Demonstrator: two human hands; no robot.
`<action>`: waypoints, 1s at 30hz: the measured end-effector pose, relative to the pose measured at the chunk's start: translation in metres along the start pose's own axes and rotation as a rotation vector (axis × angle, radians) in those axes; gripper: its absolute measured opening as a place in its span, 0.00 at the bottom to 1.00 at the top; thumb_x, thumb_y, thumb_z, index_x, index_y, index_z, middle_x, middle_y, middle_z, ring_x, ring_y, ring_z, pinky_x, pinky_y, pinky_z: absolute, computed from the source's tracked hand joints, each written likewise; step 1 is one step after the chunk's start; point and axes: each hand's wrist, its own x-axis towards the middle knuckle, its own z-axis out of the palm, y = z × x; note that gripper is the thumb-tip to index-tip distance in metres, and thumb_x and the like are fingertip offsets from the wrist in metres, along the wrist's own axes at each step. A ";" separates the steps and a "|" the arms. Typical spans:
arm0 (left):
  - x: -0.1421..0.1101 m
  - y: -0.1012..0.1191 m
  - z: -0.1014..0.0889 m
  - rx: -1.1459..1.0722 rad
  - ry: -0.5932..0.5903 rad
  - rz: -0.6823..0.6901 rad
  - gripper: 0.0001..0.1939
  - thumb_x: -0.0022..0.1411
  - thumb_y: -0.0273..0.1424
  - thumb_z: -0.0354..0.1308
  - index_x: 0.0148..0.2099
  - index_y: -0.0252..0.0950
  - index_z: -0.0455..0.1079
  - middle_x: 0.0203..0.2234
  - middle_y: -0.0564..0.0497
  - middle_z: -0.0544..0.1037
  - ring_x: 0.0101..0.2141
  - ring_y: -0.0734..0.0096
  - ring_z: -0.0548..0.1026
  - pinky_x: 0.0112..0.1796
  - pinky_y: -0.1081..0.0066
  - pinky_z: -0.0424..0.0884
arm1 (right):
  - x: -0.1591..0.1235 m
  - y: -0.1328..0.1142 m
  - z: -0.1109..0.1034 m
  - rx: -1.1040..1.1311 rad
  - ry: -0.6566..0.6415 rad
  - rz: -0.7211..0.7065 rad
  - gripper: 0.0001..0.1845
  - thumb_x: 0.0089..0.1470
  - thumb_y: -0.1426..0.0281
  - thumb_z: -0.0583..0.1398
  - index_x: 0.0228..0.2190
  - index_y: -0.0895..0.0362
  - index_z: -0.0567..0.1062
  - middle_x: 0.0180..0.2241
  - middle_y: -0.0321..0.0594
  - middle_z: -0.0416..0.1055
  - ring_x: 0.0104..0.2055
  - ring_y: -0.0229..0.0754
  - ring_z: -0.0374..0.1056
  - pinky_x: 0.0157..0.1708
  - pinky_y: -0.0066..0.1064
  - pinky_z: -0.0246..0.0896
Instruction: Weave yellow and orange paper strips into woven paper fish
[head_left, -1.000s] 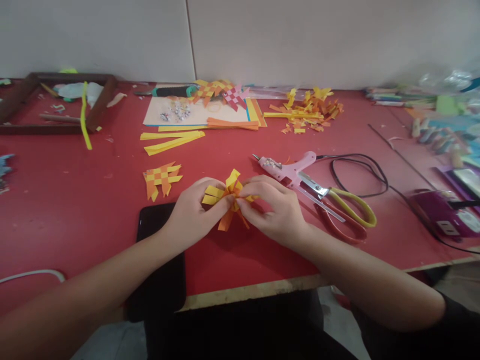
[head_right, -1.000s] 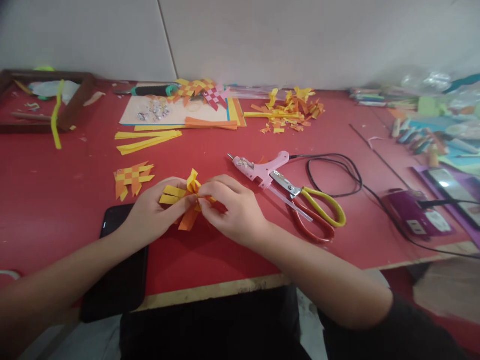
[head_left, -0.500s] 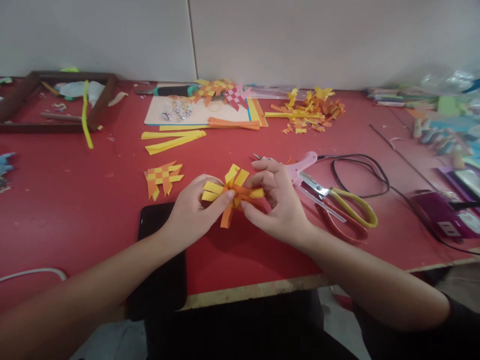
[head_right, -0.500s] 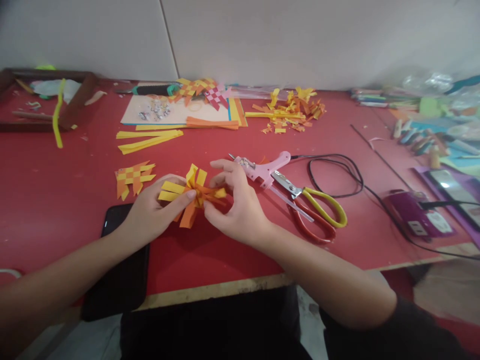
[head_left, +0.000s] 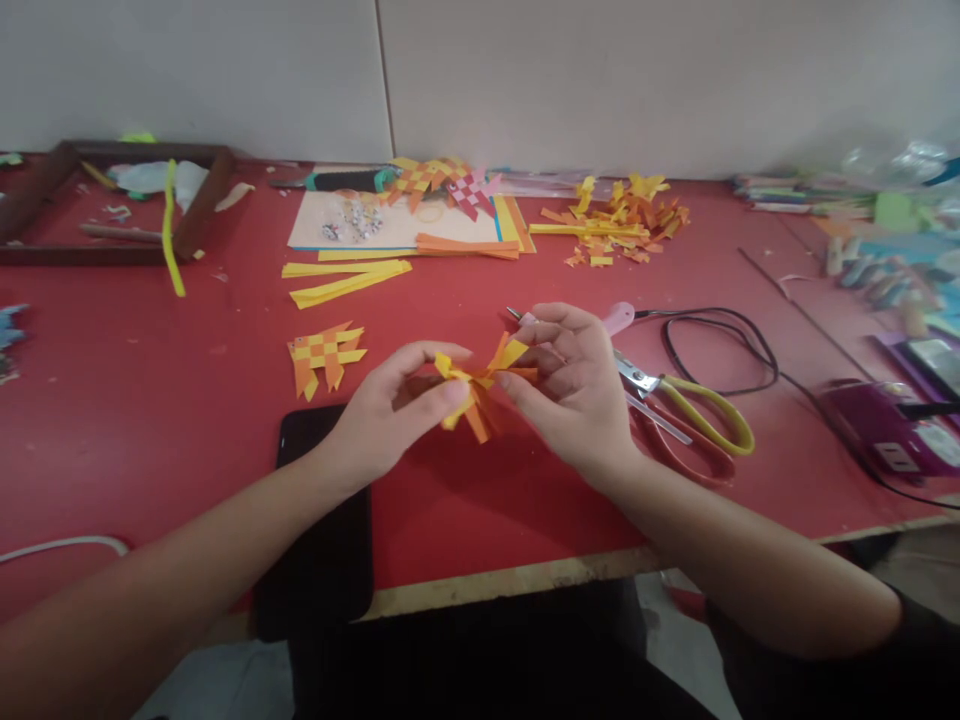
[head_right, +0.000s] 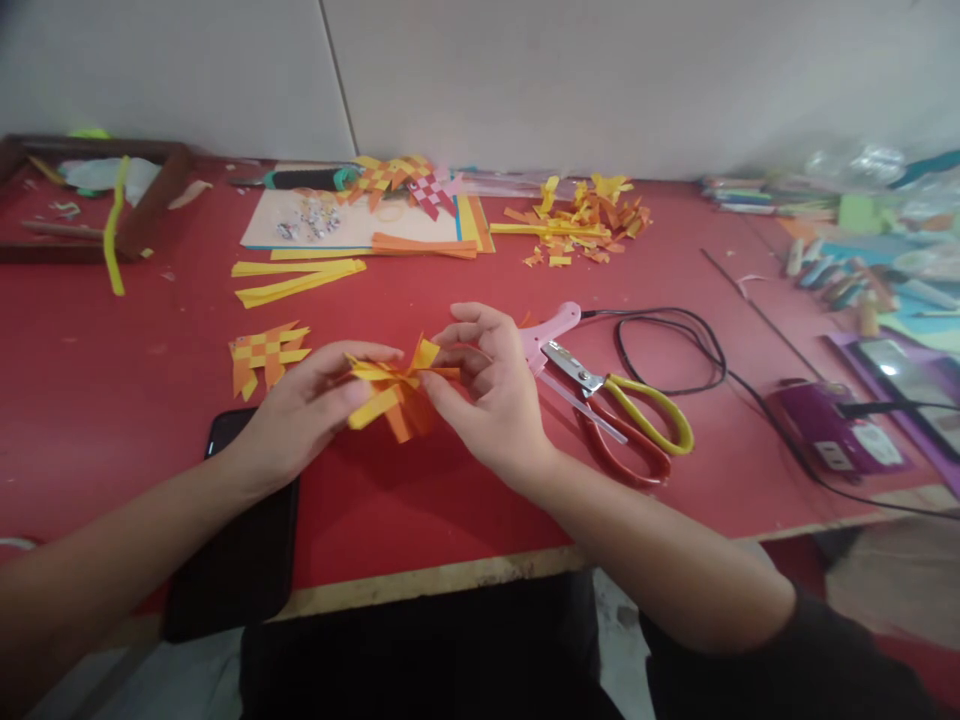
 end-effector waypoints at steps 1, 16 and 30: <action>0.001 0.001 -0.001 -0.110 -0.013 -0.043 0.20 0.63 0.49 0.58 0.48 0.40 0.73 0.49 0.44 0.79 0.44 0.58 0.79 0.40 0.63 0.78 | 0.000 0.000 0.000 -0.017 0.012 -0.026 0.25 0.55 0.76 0.63 0.51 0.47 0.63 0.43 0.37 0.68 0.42 0.39 0.74 0.42 0.34 0.78; 0.004 0.005 -0.002 -0.411 -0.052 -0.402 0.25 0.52 0.30 0.73 0.52 0.40 0.70 0.28 0.55 0.81 0.31 0.72 0.80 0.34 0.74 0.76 | 0.003 -0.013 -0.014 -0.501 -0.095 -0.620 0.16 0.55 0.79 0.63 0.40 0.47 0.79 0.42 0.41 0.73 0.38 0.42 0.76 0.39 0.39 0.78; 0.002 -0.004 -0.001 -0.212 -0.005 -0.239 0.23 0.56 0.35 0.71 0.52 0.39 0.71 0.33 0.53 0.82 0.34 0.75 0.78 0.40 0.73 0.73 | 0.006 -0.008 -0.013 -0.531 -0.095 -0.540 0.09 0.56 0.75 0.62 0.39 0.53 0.77 0.44 0.44 0.73 0.47 0.47 0.72 0.50 0.46 0.70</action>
